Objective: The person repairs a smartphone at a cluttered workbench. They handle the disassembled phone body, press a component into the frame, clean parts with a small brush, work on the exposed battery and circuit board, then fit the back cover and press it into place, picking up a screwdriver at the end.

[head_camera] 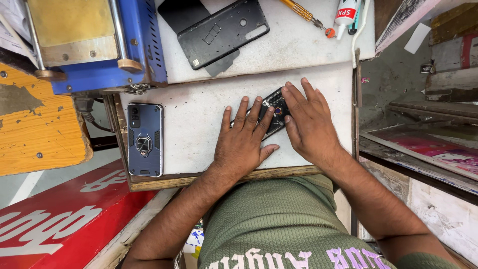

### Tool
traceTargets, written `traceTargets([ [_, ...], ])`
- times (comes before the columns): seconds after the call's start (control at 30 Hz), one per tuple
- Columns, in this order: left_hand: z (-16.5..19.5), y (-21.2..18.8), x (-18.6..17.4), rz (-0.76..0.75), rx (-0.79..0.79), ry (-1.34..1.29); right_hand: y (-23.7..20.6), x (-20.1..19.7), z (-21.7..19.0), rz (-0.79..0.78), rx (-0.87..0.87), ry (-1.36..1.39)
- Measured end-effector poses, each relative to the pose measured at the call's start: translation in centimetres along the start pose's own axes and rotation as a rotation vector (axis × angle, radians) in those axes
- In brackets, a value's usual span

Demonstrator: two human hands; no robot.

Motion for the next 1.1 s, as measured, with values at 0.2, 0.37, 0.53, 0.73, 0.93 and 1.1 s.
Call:
traceTargets([
  [0.2,0.0,0.0,-0.1,0.024,0.0,-0.01,0.0,0.0,0.1,0.006,0.075,0.027],
  [0.37,-0.2,-0.2,0.4,0.076,0.014,0.002,-1.1,0.6,0.2,0.023,0.043,0.0],
  [0.53,-0.2,-0.1,0.7,0.054,0.03,-0.013,-1.4,1.2,0.7,-0.035,0.082,-0.049],
  [0.73,-0.1,-0.1,0.8,0.018,0.022,-0.029,-1.3,0.8,0.9,-0.038,0.15,-0.032],
  [0.93,0.0,0.0,0.7,0.046,0.0,-0.069,-1.1,0.6,0.7,-0.048,0.162,-0.082],
  [1.1,0.0,-0.2,0.7,0.105,-0.016,-0.073,-1.0,0.6,0.7,-0.046,0.155,-0.096],
])
Point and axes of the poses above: each hand's wrist, its own y-axis towards the middle knuckle, its own x-axis out of the palm, z = x × y, the point moved 2 cm from there along y, towards the middle knuckle, and after that the axes turned 1 degree about z, right-handed, at the moved point
